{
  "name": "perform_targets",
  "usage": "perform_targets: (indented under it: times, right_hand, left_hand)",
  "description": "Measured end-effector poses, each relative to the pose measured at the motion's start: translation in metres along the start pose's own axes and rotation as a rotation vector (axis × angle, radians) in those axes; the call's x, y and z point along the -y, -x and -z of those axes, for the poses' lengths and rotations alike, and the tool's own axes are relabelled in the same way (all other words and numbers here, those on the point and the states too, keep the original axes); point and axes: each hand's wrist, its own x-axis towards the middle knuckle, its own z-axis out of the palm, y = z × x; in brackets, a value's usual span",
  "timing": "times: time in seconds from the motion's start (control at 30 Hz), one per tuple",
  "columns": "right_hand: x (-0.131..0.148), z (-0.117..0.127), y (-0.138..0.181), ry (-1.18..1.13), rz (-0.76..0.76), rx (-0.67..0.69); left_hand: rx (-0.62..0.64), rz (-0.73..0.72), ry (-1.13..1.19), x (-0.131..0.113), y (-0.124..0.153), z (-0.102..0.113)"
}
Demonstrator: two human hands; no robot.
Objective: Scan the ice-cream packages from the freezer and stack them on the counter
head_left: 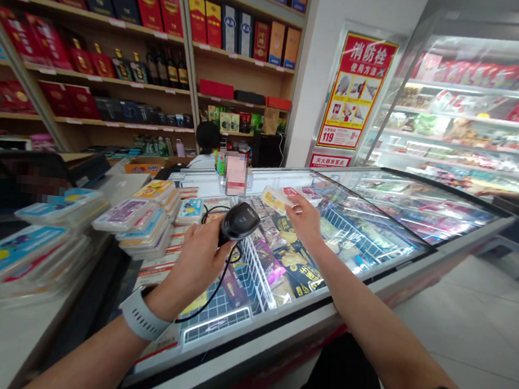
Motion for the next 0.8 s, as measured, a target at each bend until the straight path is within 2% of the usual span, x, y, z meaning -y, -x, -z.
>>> perform_targets:
  times: [0.17,0.27,0.33,0.43,0.63,0.8]
  right_hand:
    - [-0.009,0.051,0.013,0.381,0.297,-0.178]
    - [-0.03,0.079,0.024,0.607,0.348,-0.221]
    - [-0.044,0.091,0.03,0.739,0.335,-0.184]
    - [-0.057,0.096,0.033,0.847,0.312,-0.104]
    - [-0.066,0.088,0.025,0.946,0.274,0.144]
    - [-0.071,0.086,0.023,0.941,0.26,0.231]
  left_hand:
    - [-0.017,-0.015,-0.005,0.002,0.0,0.0]
    - [-0.036,-0.029,-0.006,0.001,0.0,0.0]
    - [-0.036,-0.032,-0.008,0.001,0.0,-0.001]
    - [-0.025,-0.03,-0.014,0.004,0.0,-0.003]
    - [-0.004,-0.01,-0.019,0.006,-0.001,-0.004]
    - [-0.003,-0.008,-0.014,0.001,-0.001,0.0]
